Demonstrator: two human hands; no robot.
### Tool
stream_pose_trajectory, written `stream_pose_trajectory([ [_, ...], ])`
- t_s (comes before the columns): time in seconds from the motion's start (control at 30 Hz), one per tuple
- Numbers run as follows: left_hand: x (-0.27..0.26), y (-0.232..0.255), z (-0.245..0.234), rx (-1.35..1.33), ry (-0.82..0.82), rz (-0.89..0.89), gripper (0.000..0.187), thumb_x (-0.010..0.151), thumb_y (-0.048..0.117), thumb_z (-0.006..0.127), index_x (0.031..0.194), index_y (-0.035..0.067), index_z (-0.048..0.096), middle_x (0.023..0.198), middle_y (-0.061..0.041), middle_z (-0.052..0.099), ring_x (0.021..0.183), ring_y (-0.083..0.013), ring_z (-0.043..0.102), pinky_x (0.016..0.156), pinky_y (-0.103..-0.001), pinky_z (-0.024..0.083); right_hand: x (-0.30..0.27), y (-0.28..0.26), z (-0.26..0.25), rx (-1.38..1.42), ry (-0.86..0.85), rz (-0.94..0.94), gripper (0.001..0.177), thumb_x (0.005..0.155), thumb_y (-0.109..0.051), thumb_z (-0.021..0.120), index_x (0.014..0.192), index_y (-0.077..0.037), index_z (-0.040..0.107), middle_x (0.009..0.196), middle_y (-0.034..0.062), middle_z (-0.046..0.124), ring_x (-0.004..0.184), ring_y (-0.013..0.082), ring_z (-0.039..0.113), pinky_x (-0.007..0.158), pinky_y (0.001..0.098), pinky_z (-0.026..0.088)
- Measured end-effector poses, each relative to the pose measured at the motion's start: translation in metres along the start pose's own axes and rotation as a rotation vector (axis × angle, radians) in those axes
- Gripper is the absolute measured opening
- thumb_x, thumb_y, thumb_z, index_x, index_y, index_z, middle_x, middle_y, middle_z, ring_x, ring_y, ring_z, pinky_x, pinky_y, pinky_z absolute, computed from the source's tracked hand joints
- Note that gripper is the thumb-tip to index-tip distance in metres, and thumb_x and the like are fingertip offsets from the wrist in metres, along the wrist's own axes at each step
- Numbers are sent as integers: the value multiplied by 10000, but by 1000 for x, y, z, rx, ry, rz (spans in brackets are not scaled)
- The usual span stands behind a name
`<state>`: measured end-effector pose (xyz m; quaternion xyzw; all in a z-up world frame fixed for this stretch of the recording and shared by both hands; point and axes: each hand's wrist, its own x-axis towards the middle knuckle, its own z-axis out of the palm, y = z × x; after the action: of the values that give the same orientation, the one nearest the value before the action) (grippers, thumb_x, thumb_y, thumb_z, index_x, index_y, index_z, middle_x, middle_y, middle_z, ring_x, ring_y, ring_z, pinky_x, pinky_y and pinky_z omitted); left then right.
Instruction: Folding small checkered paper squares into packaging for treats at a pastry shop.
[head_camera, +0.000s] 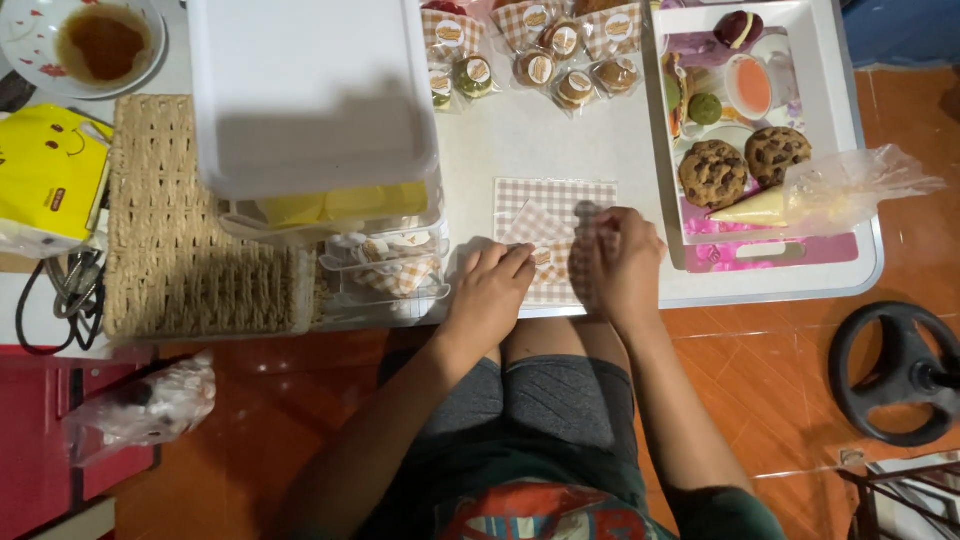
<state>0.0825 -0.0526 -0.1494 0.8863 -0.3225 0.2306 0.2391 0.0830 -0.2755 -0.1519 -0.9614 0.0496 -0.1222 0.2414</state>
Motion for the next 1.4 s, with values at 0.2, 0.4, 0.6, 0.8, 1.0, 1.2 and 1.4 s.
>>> stream_pose_trajectory([
  [0.2, -3, -2, 3, -21, -20, -3, 182, 994, 91, 526, 1070, 72, 691, 1091, -60, 657, 1015, -252, 552, 819, -368, 400, -34, -56, -26, 156, -314, -255, 707, 910, -78, 500, 1595, -50, 329, 1288, 231, 663, 1236, 410, 602, 1108, 534, 442],
  [0.4, -10, -3, 4, -115, -132, -103, 245, 970, 90, 529, 1147, 107, 698, 1230, -18, 678, 1102, -231, 526, 897, -379, 373, -45, -61, -25, -147, -342, -557, 725, 1064, -349, 379, 1588, 115, 192, 1393, 258, 605, 1380, 352, 523, 1219, 571, 243],
  [0.6, -10, -6, 7, -247, -148, -216, 363, 926, 70, 492, 1236, 136, 668, 1305, 12, 665, 1205, -236, 541, 913, -351, 404, -36, -65, -34, -10, -465, -414, 657, 1059, -280, 430, 1576, 87, 258, 1454, 269, 559, 1394, 357, 506, 1214, 579, 221],
  [0.8, -7, 7, -12, -189, -67, -266, 374, 870, 78, 561, 1242, 87, 586, 1365, -142, 569, 1235, -357, 567, 994, -464, 464, -11, -74, -65, 1008, -380, 132, 669, 849, 199, 403, 1464, -57, 474, 1401, 223, 636, 1276, 253, 627, 1072, 443, 495],
  [1.0, -9, 20, -27, -99, -188, -176, 736, 825, 403, 758, 1396, 10, 511, 1527, -232, 463, 1443, -409, 402, 1179, -600, 238, -20, -29, -41, 1144, -34, 318, 430, 917, 173, 458, 1306, 8, 539, 1281, 214, 679, 1169, 242, 676, 1041, 372, 507],
  [1.2, -42, 27, -4, -45, -90, -124, 454, 879, 218, 721, 1309, 123, 611, 1238, -65, 647, 1291, -282, 554, 1112, -552, 364, -44, -29, -60, 899, 64, 318, 194, 937, 114, 527, 968, -32, 650, 948, 137, 710, 943, 202, 668, 903, 338, 515],
  [1.4, -58, 30, -13, -79, 139, -40, 49, 927, 173, 721, 938, 211, 749, 1170, 57, 691, 1192, -216, 630, 997, -500, 429, -83, -6, -50, 580, -224, 352, 88, 861, -57, 708, 903, -119, 753, 707, 39, 696, 629, 167, 687, 669, 313, 543],
])
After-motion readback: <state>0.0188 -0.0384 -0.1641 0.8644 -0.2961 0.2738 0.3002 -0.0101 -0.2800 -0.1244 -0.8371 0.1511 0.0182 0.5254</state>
